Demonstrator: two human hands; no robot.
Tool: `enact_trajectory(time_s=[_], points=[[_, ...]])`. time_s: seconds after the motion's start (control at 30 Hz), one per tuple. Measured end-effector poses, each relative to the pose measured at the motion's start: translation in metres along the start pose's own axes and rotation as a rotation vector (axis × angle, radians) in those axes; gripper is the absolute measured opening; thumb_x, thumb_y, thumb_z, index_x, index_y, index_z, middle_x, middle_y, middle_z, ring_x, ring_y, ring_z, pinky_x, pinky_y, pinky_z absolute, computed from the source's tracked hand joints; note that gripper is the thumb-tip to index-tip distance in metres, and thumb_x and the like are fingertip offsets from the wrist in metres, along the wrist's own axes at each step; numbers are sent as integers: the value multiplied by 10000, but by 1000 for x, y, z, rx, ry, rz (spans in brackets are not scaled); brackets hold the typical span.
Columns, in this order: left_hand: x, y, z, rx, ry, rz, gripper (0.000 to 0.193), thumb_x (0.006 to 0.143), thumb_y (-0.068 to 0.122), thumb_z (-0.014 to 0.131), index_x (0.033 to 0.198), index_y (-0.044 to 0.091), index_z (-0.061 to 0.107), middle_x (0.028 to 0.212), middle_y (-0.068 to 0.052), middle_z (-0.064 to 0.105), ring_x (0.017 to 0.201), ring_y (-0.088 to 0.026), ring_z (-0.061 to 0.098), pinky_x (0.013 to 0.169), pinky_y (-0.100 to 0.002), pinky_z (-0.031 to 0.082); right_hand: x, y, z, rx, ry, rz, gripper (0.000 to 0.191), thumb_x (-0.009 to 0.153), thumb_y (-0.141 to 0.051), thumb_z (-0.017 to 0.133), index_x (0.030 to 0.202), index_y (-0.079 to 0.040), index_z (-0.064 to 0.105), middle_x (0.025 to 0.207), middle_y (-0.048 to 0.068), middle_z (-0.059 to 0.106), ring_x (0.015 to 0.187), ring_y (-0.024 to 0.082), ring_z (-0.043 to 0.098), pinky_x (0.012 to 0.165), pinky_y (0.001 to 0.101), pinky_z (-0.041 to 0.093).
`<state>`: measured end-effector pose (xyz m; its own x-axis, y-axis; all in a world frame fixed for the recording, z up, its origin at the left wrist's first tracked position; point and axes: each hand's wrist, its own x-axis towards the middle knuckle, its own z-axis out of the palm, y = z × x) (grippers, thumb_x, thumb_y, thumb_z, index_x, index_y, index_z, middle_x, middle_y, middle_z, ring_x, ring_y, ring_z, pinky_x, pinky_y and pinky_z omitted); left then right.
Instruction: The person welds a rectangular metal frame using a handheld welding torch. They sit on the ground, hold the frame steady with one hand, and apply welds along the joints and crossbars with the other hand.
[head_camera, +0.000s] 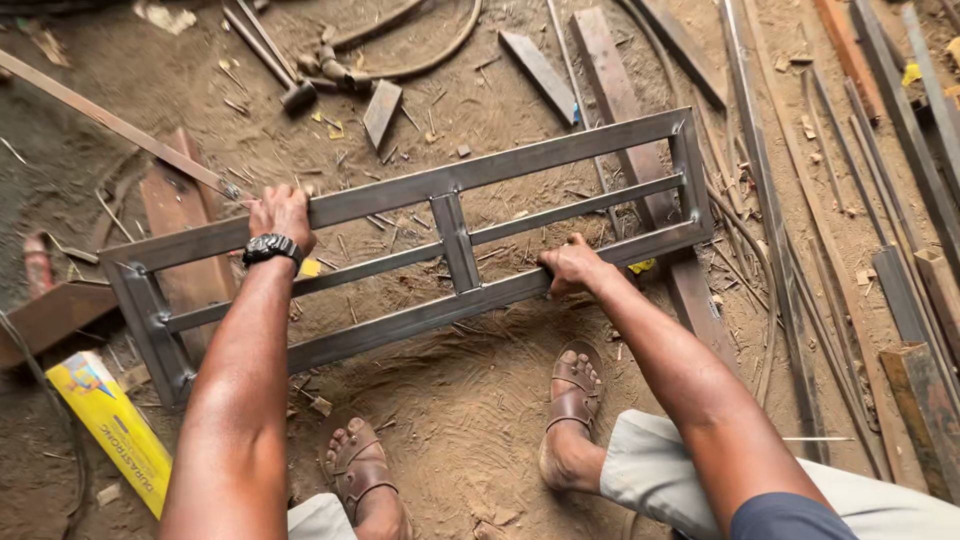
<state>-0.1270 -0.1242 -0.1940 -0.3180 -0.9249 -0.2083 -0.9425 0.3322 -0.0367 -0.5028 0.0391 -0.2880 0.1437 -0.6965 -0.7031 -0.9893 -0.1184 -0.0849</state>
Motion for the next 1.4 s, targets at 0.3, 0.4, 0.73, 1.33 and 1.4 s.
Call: enact_trajectory(time_s=[0.3, 0.4, 0.73, 1.33, 1.4], points=[[31, 1, 40, -19, -51, -6, 481, 776, 138, 811, 1240, 131, 684, 1306, -115, 612, 1299, -314, 511, 1095, -447, 431, 22, 6, 10, 148, -13, 7, 631, 630, -386, 913, 1162, -126, 694, 986, 148, 766, 1024, 303, 706, 1085, 448, 313], [33, 3, 39, 45, -86, -47, 502, 824, 147, 794, 1310, 141, 667, 1288, -121, 613, 1273, -294, 520, 1063, -446, 445, 25, 5, 11, 153, -41, 18, 614, 637, -370, 903, 1167, -133, 703, 998, 135, 767, 1029, 293, 710, 1094, 446, 306], [2, -10, -13, 69, -85, 61, 444, 807, 261, 815, 1197, 74, 720, 1310, -148, 628, 1286, -321, 538, 1095, -442, 448, -1, 2, -56, 136, -164, 102, 927, 658, -605, 854, 1460, -275, 527, 1412, 36, 602, 1267, 290, 607, 1046, 510, 524], [-178, -89, 0, -16, -117, -157, 276, 960, 120, 584, 1204, 68, 702, 1288, -178, 667, 1170, -370, 653, 958, -504, 557, -245, 117, 119, -115, -262, 614, 313, 963, -327, 629, 1218, -174, 729, 1079, 80, 747, 919, 196, 757, 775, 307, 670], [-189, -87, 13, -56, -24, -102, 252, 979, 132, 535, 1189, 81, 664, 1245, -189, 667, 1146, -366, 652, 945, -514, 549, -244, 86, 158, 196, 15, 845, 323, 956, -333, 644, 1219, -163, 721, 1077, 87, 744, 916, 201, 753, 771, 316, 665]])
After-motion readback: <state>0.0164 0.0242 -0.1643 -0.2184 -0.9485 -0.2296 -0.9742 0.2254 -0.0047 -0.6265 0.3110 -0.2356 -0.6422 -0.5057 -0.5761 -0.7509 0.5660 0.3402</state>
